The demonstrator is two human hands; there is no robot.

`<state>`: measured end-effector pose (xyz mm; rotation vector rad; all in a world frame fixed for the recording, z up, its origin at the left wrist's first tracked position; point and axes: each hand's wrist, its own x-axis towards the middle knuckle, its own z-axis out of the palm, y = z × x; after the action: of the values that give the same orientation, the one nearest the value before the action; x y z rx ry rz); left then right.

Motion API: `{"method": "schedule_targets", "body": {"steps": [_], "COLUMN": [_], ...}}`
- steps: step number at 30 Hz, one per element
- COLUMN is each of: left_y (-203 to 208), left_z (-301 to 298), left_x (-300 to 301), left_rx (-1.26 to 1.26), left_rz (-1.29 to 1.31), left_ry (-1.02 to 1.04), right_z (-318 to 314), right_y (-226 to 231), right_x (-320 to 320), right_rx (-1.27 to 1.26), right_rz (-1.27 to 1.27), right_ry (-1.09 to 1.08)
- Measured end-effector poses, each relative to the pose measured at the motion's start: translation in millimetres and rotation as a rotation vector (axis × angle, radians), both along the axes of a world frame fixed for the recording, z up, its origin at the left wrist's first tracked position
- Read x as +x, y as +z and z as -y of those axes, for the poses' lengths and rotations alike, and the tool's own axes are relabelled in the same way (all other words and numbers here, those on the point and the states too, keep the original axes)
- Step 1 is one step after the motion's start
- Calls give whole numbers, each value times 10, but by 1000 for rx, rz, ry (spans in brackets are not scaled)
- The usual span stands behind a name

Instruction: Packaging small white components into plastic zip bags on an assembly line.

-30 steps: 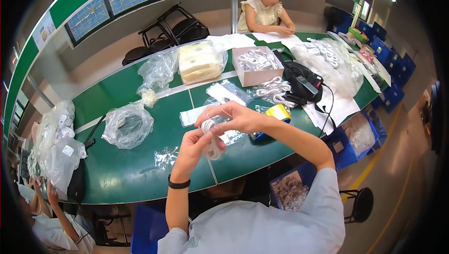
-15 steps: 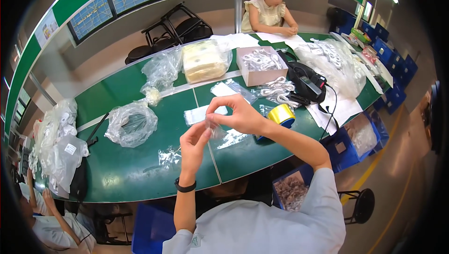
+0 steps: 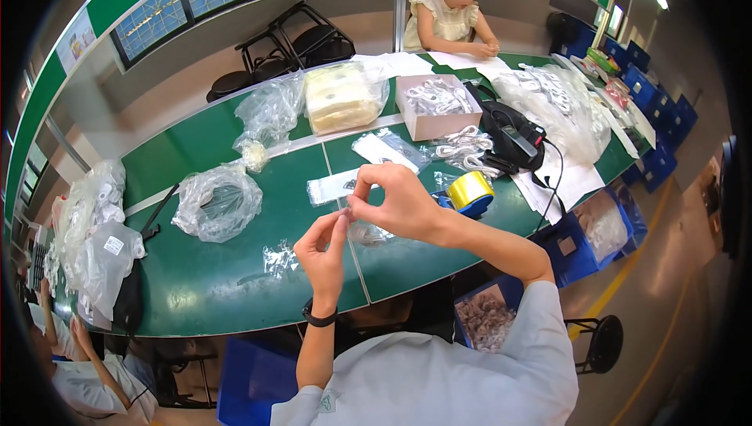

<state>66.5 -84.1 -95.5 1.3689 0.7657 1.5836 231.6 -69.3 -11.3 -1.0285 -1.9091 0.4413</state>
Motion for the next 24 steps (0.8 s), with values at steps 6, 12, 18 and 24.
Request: {"method": "schedule_targets", "body": {"steps": [6, 12, 18, 24], "left_y": [-87, -88, -83, -2], "left_z": [-67, -8, 41, 120], "left_x": [-49, -90, -207, -241], "left_rx": [-154, -120, -22, 16], "left_rz": [116, 3, -357, -533], "left_ry": [77, 111, 222, 232], "right_z": [-64, -109, -181, -197], "right_y": [-71, -224, -288, -427], "right_x": [-63, -137, -120, -135], "right_rx": [544, 670, 498, 456], "right_rz": [339, 628, 641, 537], "right_ry": [-70, 49, 239, 242]}}
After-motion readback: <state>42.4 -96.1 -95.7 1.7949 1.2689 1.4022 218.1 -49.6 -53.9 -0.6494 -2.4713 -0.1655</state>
